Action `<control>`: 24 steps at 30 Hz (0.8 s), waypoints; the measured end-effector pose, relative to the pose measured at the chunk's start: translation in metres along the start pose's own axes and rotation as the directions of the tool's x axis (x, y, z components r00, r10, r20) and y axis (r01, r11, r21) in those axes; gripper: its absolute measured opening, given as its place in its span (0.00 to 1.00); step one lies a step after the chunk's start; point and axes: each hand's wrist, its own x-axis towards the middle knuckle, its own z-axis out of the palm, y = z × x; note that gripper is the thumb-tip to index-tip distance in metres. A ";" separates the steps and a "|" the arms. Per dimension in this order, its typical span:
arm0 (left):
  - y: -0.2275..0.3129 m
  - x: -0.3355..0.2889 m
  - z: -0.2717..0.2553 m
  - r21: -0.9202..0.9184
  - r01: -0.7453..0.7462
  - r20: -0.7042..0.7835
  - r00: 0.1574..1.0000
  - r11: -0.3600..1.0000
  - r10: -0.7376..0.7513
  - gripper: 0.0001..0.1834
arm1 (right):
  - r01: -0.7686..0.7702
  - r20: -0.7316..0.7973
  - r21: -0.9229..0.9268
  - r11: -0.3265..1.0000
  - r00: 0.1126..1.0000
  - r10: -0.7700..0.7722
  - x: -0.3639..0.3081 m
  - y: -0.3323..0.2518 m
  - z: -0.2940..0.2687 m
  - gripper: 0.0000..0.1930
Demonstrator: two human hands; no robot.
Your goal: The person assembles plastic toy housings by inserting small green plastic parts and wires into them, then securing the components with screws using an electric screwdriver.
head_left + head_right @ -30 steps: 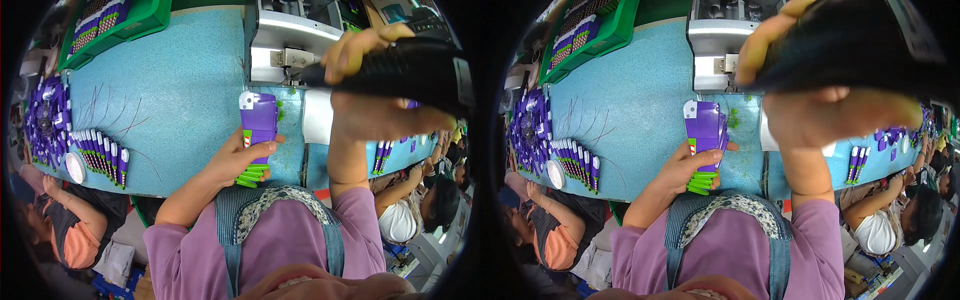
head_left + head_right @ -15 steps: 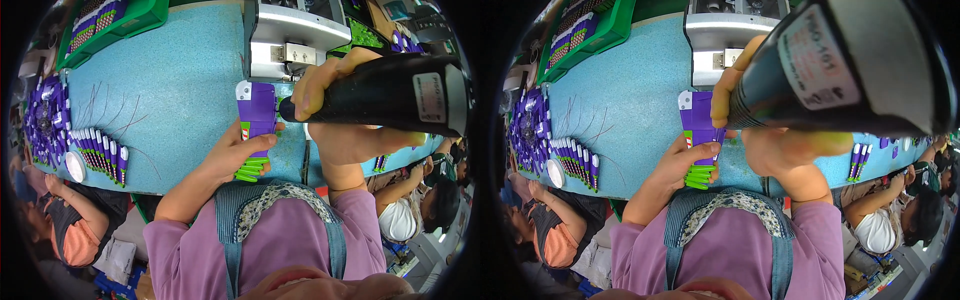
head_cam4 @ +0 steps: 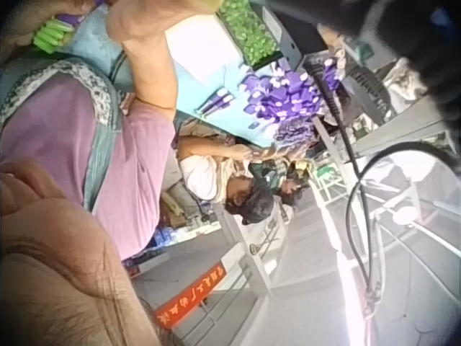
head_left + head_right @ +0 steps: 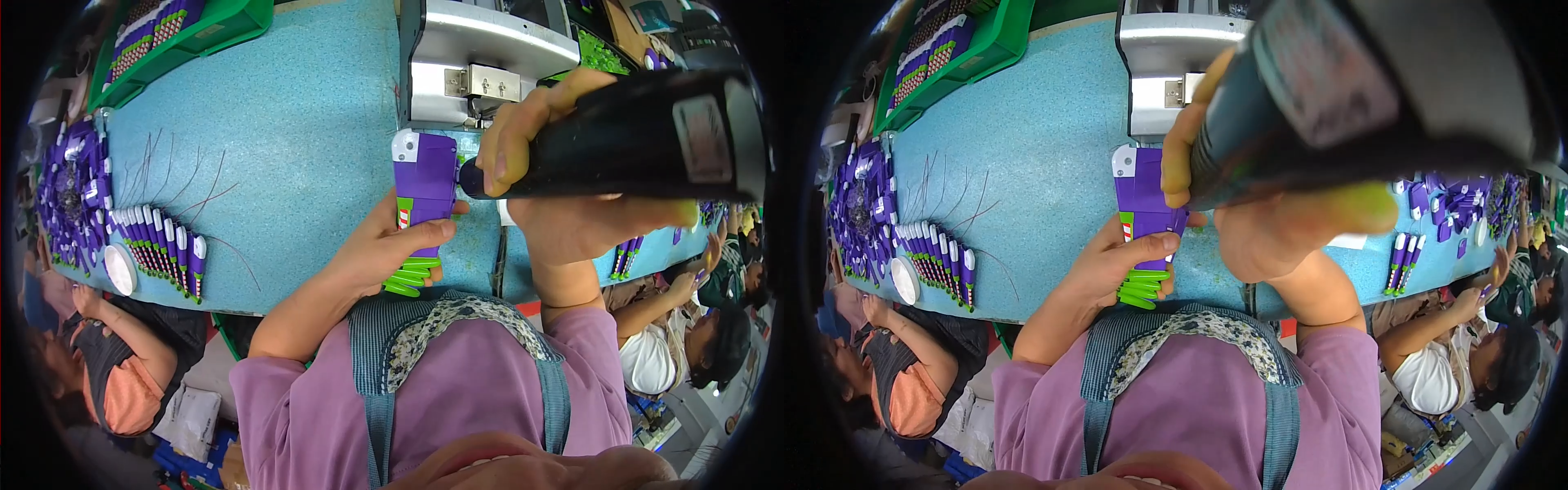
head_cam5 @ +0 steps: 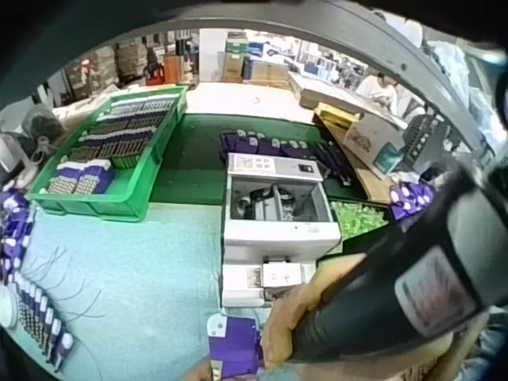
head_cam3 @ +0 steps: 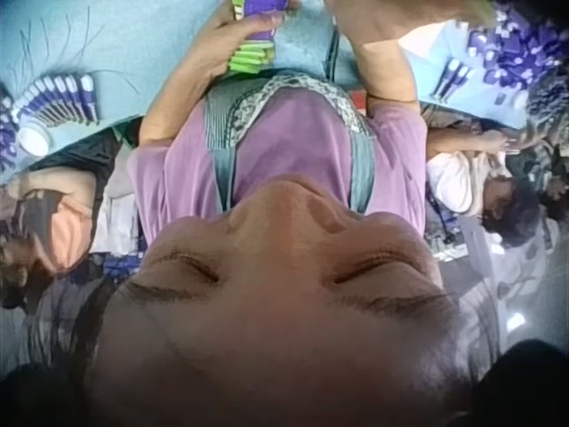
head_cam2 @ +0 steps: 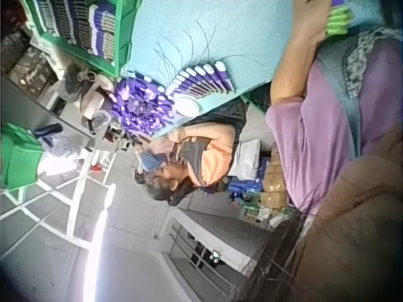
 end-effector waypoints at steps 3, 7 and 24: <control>-0.003 -0.002 0.003 0.028 -0.032 -0.007 0.999 0.999 0.032 0.24 | 0.212 0.108 0.018 0.977 0.971 -0.212 0.023 -0.022 -0.006 0.53; -0.002 -0.003 0.003 0.038 -0.062 -0.005 0.998 0.997 0.062 0.23 | 0.338 0.335 -0.025 0.941 0.890 -0.311 0.058 -0.025 -0.024 0.53; 0.002 -0.006 -0.004 0.005 0.010 -0.054 0.999 1.000 -0.009 0.22 | -0.027 -0.151 -0.058 0.998 0.988 0.018 -0.008 0.004 0.016 0.52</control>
